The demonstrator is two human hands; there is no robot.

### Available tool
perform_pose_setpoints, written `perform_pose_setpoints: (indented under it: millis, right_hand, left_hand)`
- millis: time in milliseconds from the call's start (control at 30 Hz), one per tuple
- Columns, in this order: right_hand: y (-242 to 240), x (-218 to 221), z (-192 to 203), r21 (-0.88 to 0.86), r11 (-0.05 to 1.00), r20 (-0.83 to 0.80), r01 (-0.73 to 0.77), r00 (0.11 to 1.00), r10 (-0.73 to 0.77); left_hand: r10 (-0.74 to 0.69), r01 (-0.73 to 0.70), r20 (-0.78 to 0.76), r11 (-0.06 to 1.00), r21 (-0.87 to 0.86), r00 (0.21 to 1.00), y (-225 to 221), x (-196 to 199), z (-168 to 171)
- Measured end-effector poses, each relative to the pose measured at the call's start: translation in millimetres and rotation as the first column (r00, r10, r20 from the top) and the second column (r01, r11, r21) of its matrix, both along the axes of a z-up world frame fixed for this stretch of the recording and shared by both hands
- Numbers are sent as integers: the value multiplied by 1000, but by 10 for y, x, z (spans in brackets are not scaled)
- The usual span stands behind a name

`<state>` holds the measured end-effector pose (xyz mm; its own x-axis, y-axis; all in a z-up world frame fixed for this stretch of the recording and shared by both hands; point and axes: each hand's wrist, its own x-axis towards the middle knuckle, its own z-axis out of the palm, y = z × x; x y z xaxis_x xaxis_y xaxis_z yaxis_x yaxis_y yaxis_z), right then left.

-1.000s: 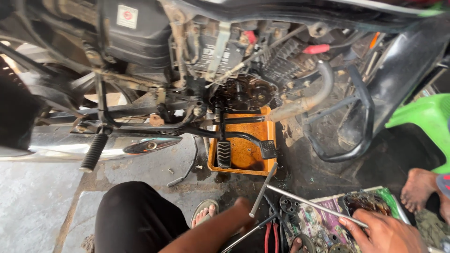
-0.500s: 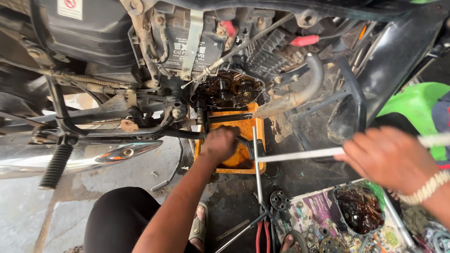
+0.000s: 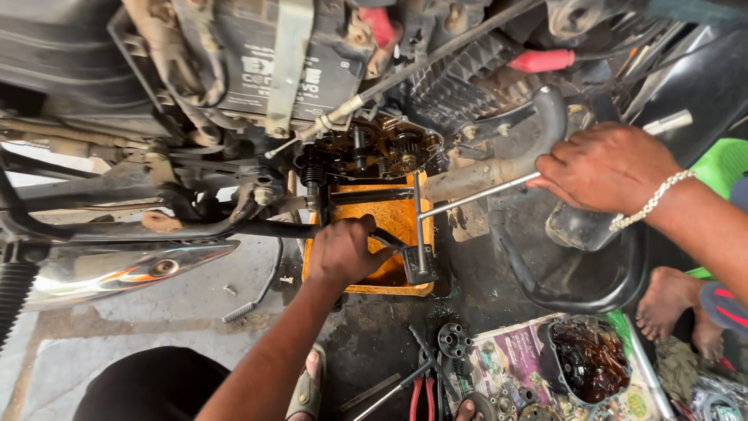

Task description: The person drains used oil from a motorcycle engine into an orange drain tray, working on the engine with a spanner. They then pour fresh oil from a plastic bottle into the engine filler opening and handle the bottle cap and parts on the ground.

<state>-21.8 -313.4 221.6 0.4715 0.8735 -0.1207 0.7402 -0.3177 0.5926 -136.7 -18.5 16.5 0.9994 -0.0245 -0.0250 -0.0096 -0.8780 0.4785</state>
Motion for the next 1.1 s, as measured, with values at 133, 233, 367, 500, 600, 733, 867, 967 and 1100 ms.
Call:
perform_pose_setpoints:
  millis: [133, 233, 367, 500, 600, 733, 867, 967, 1100]
  right_hand:
    - [-36, 62, -58, -20, 999, 31, -32, 999, 32]
    - [-62, 88, -82, -38, 999, 37, -30, 999, 32]
    - [-80, 92, -91, -31, 999, 54, -28, 998, 30]
    - [-77, 101, -102, -12, 998, 72, -60, 996, 60]
    - [-86, 128, -101, -26, 997, 77, -66, 995, 68]
    - [-89, 123, -48, -44, 997, 82, -65, 994, 69]
    - [-131, 153, -48, -23, 997, 90, -78, 993, 80]
    - [-128, 157, -54, -29, 995, 101, -91, 990, 93]
    - [-120, 185, -77, -46, 993, 115, -107, 987, 111]
  left_hand:
    - [-1, 1, 48, 1000, -9, 999, 13, 22, 18]
    - [-9, 9, -29, 1000, 21, 1000, -4, 62, -6]
    - [-20, 21, -7, 998, 54, 1000, -7, 53, 19]
    - [-23, 24, -22, 998, 64, 999, -11, 54, 12]
    - [-26, 26, -8, 997, 66, 1000, -13, 61, -26]
    - [-33, 34, -17, 996, 79, 999, -10, 68, -25]
    - [-44, 45, -6, 996, 82, 999, -14, 76, -57]
    - [-49, 51, -30, 993, 106, 998, -22, 84, -36]
    - [-44, 53, -79, 993, 109, 996, -28, 79, -8]
